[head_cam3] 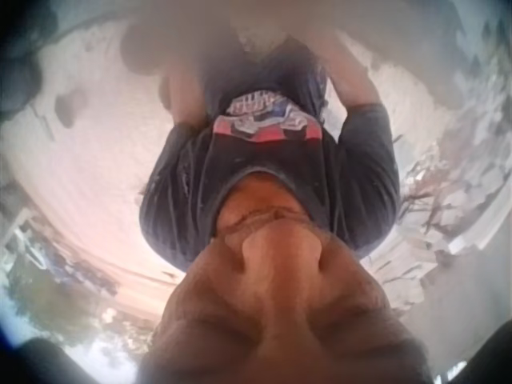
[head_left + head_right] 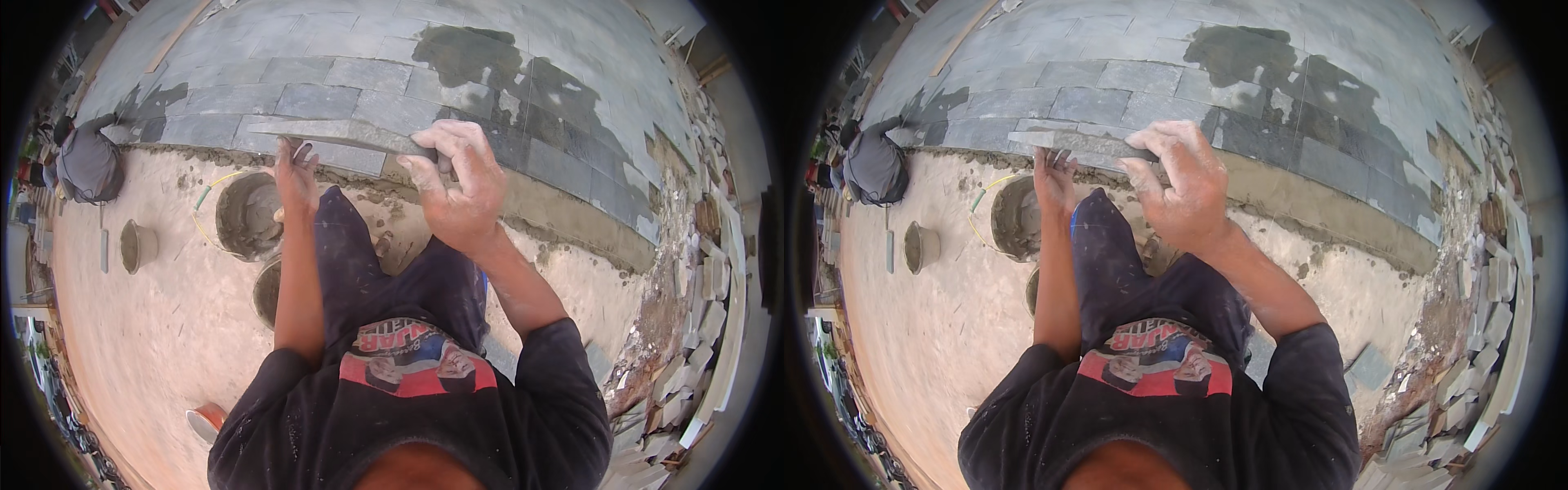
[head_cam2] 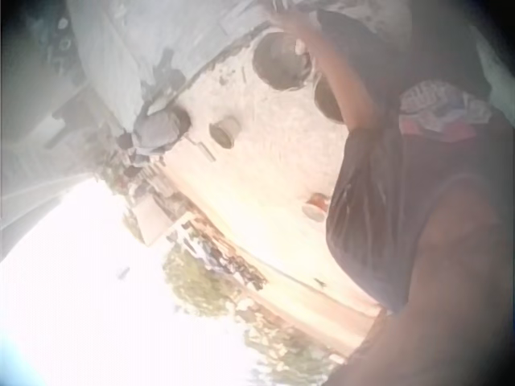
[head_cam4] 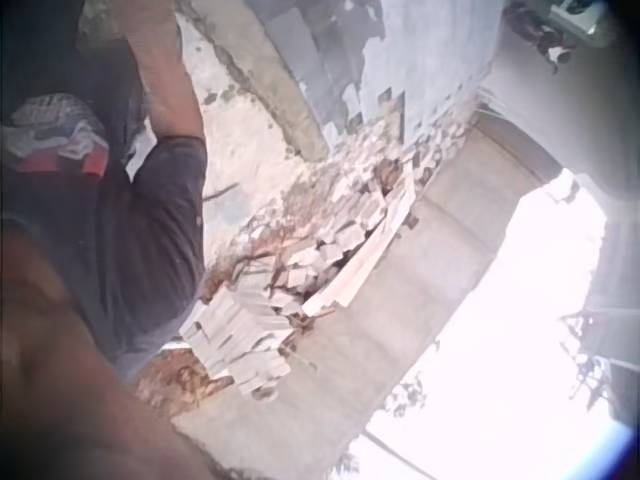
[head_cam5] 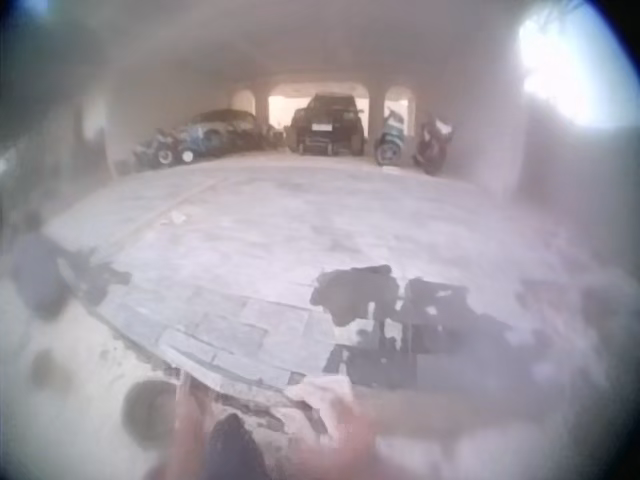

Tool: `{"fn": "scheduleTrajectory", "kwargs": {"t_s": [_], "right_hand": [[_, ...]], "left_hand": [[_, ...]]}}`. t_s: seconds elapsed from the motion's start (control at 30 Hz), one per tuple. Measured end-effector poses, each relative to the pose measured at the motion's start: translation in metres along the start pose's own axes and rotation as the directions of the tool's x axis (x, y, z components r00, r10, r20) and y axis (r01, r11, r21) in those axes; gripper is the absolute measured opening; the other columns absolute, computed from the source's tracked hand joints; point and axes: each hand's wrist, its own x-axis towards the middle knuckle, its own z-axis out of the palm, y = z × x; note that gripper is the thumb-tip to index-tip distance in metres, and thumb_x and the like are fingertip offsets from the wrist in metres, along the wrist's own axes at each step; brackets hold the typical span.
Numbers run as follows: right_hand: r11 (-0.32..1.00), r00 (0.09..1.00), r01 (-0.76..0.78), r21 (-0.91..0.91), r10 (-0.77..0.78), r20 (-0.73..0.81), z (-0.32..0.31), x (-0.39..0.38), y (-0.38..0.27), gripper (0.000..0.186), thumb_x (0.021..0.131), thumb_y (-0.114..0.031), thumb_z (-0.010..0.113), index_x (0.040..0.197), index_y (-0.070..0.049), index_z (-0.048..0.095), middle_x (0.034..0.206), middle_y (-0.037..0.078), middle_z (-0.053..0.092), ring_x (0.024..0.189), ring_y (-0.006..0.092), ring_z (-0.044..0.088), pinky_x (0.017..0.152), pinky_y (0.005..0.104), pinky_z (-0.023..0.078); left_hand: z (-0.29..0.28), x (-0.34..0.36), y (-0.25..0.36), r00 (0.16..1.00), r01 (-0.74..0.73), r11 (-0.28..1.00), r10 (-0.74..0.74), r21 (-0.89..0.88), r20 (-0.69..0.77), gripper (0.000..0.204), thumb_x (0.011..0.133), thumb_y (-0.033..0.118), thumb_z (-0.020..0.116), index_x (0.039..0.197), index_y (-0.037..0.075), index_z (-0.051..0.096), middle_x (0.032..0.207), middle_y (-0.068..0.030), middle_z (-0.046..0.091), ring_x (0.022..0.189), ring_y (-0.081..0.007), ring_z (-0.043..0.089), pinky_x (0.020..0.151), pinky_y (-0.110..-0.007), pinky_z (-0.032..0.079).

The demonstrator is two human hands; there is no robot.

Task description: The person applies mortar to the back of large stone tiles using a trowel and sets them onto a prepared floor surface, using a hammer to tap them into alignment.

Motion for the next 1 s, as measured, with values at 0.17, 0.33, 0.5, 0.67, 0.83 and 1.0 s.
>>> {"fn": "scheduleTrajectory", "kwargs": {"t_s": [0.17,0.33,0.5,0.67,0.83,1.0], "right_hand": [[0.907,0.906,-0.41,-0.092,0.394,-0.153,-0.035,-0.009,0.085,0.02,0.082,-0.009,0.076,0.098,-0.001,0.068,0.086,0.004,0.06,0.069,0.009,0.049,0.059,0.0241,0.042],[0.665,0.648,-0.746,0.033,0.737,-0.191,-0.061,-0.045,0.171,0.018,0.09,-0.014,0.072,0.101,0.0,0.069,0.083,-0.003,0.06,0.074,0.0034,0.046,0.065,0.0209,0.04],[0.598,0.565,-0.798,0.079,0.786,-0.25,-0.067,-0.118,0.26,0.023,0.091,-0.015,0.07,0.106,0.002,0.066,0.09,0.001,0.063,0.081,0.008,0.051,0.073,0.0237,0.043],[0.451,0.418,-0.864,0.225,0.891,-0.18,-0.066,-0.182,0.333,0.025,0.092,-0.014,0.069,0.109,0.004,0.065,0.094,0.002,0.064,0.084,0.0099,0.053,0.076,0.0252,0.044],[0.375,0.338,-0.882,0.284,0.926,-0.171,-0.055,-0.215,0.363,0.023,0.093,-0.013,0.068,0.108,0.004,0.066,0.094,0.002,0.064,0.086,0.0105,0.054,0.079,0.0259,0.043],[0.251,0.22,-0.927,0.279,0.966,-0.136,-0.042,-0.245,0.38,0.022,0.092,-0.013,0.068,0.108,0.003,0.066,0.096,0.003,0.065,0.09,0.0112,0.055,0.082,0.0259,0.044]], "left_hand": [[0.035,0.014,-0.054,0.997,0.076,0.851,-0.059,0.52,-0.048,0.039,0.093,0.031,0.067,0.117,0.001,0.06,0.106,-0.0065,0.062,0.103,-0.0192,0.057,0.091,-0.036,0.044],[0.045,0.037,-0.132,0.995,0.094,0.711,-0.079,0.697,-0.053,0.041,0.086,0.022,0.074,0.113,-0.005,0.06,0.102,-0.0108,0.065,0.095,-0.0188,0.061,0.084,-0.032,0.047],[0.026,0.057,-0.202,0.982,0.143,0.527,-0.179,0.838,-0.055,0.039,0.081,0.017,0.076,0.11,-0.006,0.061,0.098,-0.0132,0.066,0.089,-0.0203,0.063,0.08,-0.033,0.05],[-0.005,0.069,-0.256,0.98,0.111,0.399,-0.197,0.91,-0.033,0.04,0.078,0.015,0.077,0.108,-0.006,0.062,0.095,-0.0156,0.068,0.088,-0.0243,0.065,0.079,-0.035,0.051],[-0.019,0.073,-0.272,0.968,0.105,0.25,-0.247,0.963,-0.042,0.036,0.077,0.012,0.075,0.106,-0.006,0.063,0.101,-0.0208,0.068,0.096,-0.0305,0.066,0.083,-0.039,0.051],[-0.033,0.078,-0.28,0.964,0.105,0.137,-0.257,0.985,-0.067,0.039,0.076,0.013,0.076,0.108,-0.005,0.063,0.103,-0.0201,0.068,0.097,-0.0311,0.065,0.083,-0.039,0.051]]}}
